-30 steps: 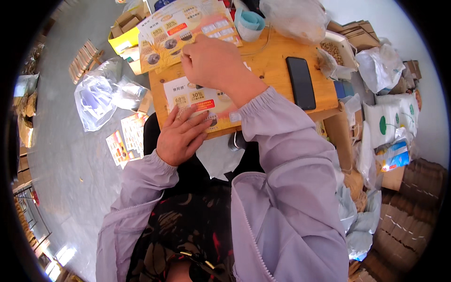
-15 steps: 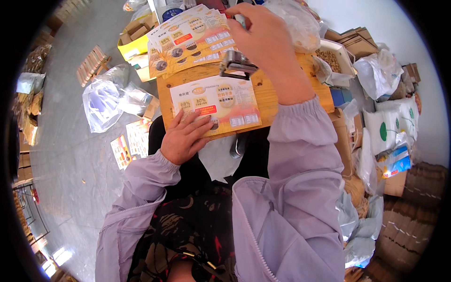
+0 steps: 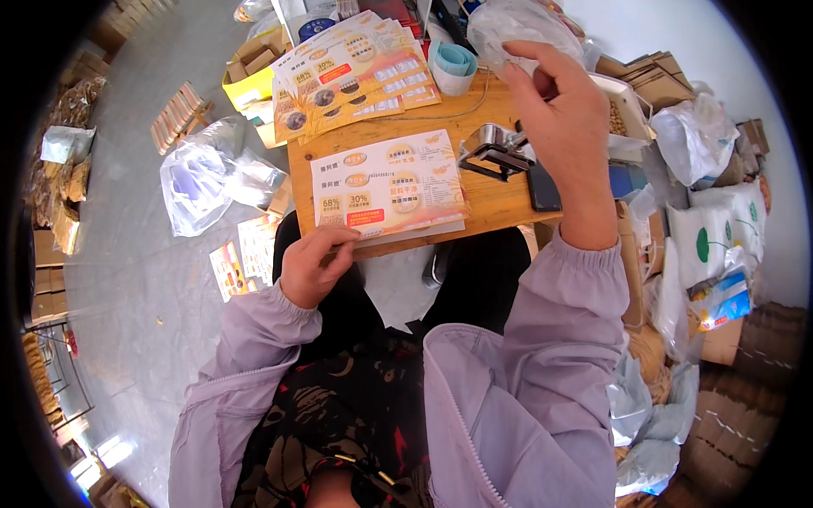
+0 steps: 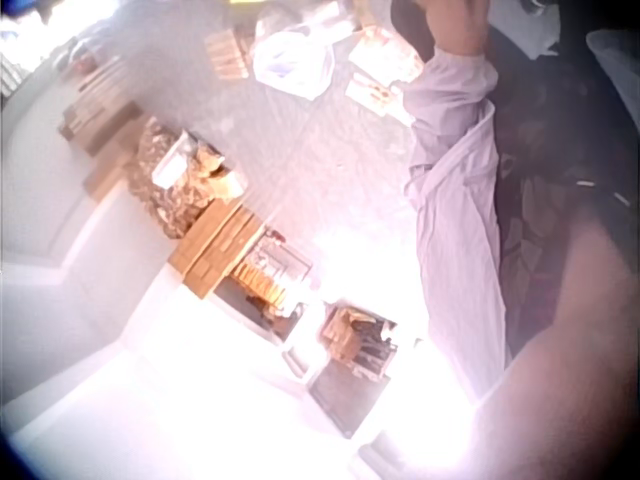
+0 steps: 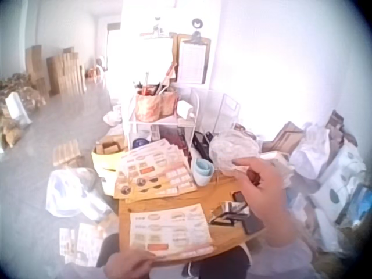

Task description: The person sits on the floor and uses a handheld heat sealer to seal the top of multiple small, flat, yellow food packages. They repeatedly pick up a package, align the sealer, press down to seal, and place the finished package into a pile.

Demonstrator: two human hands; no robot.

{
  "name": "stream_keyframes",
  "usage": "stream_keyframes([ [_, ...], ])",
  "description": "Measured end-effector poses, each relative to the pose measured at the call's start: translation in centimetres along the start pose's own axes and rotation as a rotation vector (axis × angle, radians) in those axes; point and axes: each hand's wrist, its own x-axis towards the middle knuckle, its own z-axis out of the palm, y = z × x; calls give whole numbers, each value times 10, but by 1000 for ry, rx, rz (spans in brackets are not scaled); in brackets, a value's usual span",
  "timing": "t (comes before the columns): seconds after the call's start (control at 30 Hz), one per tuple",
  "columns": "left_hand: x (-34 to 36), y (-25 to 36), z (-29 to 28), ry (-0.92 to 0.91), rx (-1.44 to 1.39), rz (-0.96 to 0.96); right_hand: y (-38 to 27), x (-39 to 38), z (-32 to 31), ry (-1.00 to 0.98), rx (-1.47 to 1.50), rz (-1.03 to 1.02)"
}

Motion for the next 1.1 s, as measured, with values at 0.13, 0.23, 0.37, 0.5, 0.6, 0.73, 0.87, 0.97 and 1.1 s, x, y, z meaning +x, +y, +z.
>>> stream_keyframes([
  [0.13,-1,14,2,109,-345,-328,7,-1,-12,20,11,-6],
  [0.23,3,18,-2,136,-126,-183,8,-4,-17,13,-12,21],
  [0.37,8,23,-5,78,12,-65,10,-7,-17,22,-17,42],
  [0.5,4,27,-4,43,81,-32,15,-6,-19,33,-10,17],
  [0.6,6,32,-11,24,18,-16,11,-4,-22,33,20,35],
  [0.73,13,40,-22,128,-114,-73,16,-2,-24,22,46,32],
  [0.87,55,43,-43,387,-66,-37,19,-5,-29,43,27,45],
  [0.97,115,8,-55,603,152,267,19,-7,-24,44,23,22],
  [1.1,185,-55,-52,558,455,391,18,-5,-11,21,29,-32],
])
